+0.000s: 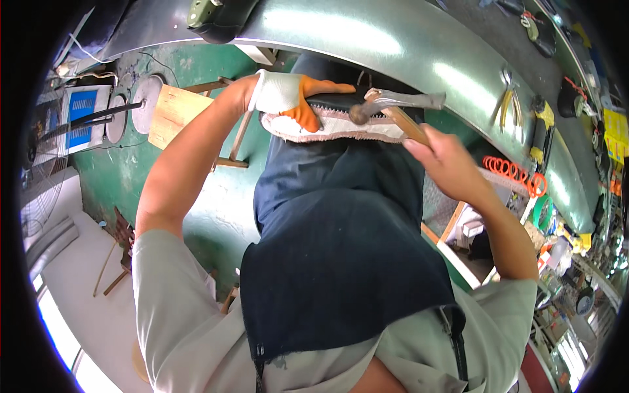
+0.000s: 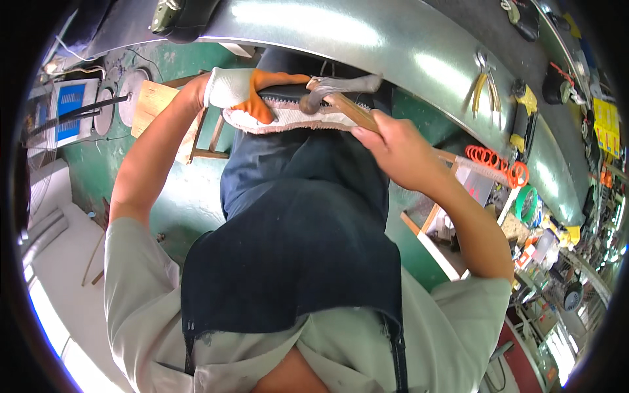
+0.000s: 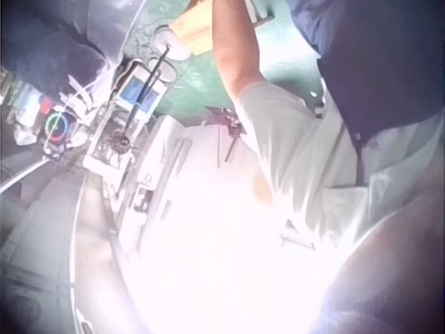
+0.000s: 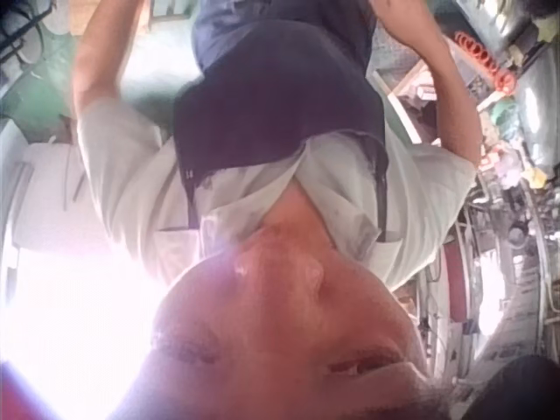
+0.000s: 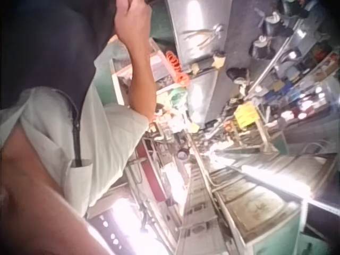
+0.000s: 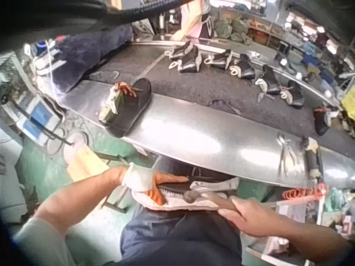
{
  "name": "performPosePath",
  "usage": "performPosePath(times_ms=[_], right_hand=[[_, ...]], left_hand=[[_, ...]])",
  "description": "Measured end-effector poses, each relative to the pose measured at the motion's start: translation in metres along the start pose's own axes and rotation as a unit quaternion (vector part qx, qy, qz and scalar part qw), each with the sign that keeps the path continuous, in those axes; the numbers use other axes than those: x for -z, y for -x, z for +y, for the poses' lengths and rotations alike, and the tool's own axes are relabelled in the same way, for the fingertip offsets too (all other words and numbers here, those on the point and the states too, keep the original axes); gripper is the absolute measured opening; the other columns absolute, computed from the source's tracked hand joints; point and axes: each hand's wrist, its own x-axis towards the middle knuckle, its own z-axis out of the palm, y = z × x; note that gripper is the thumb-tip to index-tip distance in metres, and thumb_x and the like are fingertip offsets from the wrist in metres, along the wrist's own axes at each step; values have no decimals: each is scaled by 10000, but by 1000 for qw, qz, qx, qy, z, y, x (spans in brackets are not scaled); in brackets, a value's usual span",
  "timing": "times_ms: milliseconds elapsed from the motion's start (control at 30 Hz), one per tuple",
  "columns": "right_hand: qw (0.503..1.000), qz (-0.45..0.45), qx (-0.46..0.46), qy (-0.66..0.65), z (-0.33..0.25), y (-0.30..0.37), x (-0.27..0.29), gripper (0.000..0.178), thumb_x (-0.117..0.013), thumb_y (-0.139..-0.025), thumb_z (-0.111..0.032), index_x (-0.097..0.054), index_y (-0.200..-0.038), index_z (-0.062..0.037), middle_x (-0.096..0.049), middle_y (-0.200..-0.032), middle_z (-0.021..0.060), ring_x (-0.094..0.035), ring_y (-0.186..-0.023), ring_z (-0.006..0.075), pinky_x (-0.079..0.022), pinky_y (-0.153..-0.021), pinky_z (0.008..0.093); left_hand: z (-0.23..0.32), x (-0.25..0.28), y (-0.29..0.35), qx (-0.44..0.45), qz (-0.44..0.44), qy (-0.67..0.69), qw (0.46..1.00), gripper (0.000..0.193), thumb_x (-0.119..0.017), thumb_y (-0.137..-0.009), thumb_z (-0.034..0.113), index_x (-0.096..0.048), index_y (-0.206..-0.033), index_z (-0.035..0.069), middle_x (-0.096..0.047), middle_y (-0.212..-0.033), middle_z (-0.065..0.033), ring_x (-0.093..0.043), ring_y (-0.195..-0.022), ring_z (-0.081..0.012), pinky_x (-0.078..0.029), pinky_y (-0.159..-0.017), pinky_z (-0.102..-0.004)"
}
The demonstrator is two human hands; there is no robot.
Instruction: Stretching shoe uppers over a last and hammering them into place on a production line.
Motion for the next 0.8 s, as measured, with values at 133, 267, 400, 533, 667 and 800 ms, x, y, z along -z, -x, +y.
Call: performPosePath(times_ms=[133, 267, 400, 533, 667, 800], right_hand=[[982, 166, -20, -92, -74, 9, 32, 310, -549, -1057, -327, -594, -963, -34, -485, -704, 10, -488, -672, 93, -415, -593, 313], [986, 100, 103, 80, 19, 14, -35, 131, -549, -1004, -147, -519, -1069, -37, -647, -850, 211, -631, -740, 433, -487, -677, 522], [992, 32, 17, 118, 38, 47, -40, 227, -657, -967, -220, -545, -1008, -27, -645, -853, 246, -662, -819, 465, -510, -722, 519], [954, 269, -63, 118, 33, 8, 22, 385, -570, -1033, -387, -589, -1007, -4, -634, -706, 245, -661, -667, 435, -507, -632, 512], [913, 283, -157, 249, 75, -49, 69, 404, -580, -1014, -411, -599, -1052, -9, -667, -815, 256, -645, -785, 477, -500, -700, 558], [873, 352, 30, 336, 74, -33, 63, 456, -641, -976, -378, -608, -1299, -57, -586, -1166, 194, -553, -1132, 370, -449, -974, 472]], left_hand=[[19, -6, 11, 15, 2, 40, 999, 1042, -880, -736, 325, -350, -1599, 79, -614, -1374, -139, -632, -1070, -120, -503, -949, -224], [36, -4, 2, 45, -40, 160, 985, 1097, -896, -696, 352, -340, -1607, 96, -586, -1414, -163, -616, -1151, -137, -488, -991, -237], [45, -24, 9, 92, 15, 65, 993, 925, -765, -803, 35, -313, -1610, 55, -592, -1407, -153, -571, -1193, -124, -467, -1013, -257], [46, -68, 28, 1, 145, -136, 980, 839, -767, -803, 45, -426, -1560, 163, -570, -1451, -180, -577, -1317, -269, -486, -1040, -326], [43, -89, 46, -110, 198, -182, 957, 854, -745, -775, -10, -434, -1556, 141, -532, -1507, -155, -565, -1329, -232, -493, -1029, -312], [64, -109, 81, -103, 103, 318, 937, 925, -791, -752, -34, -360, -1571, -17, -580, -1401, -140, -604, -1142, -150, -469, -923, -212]])
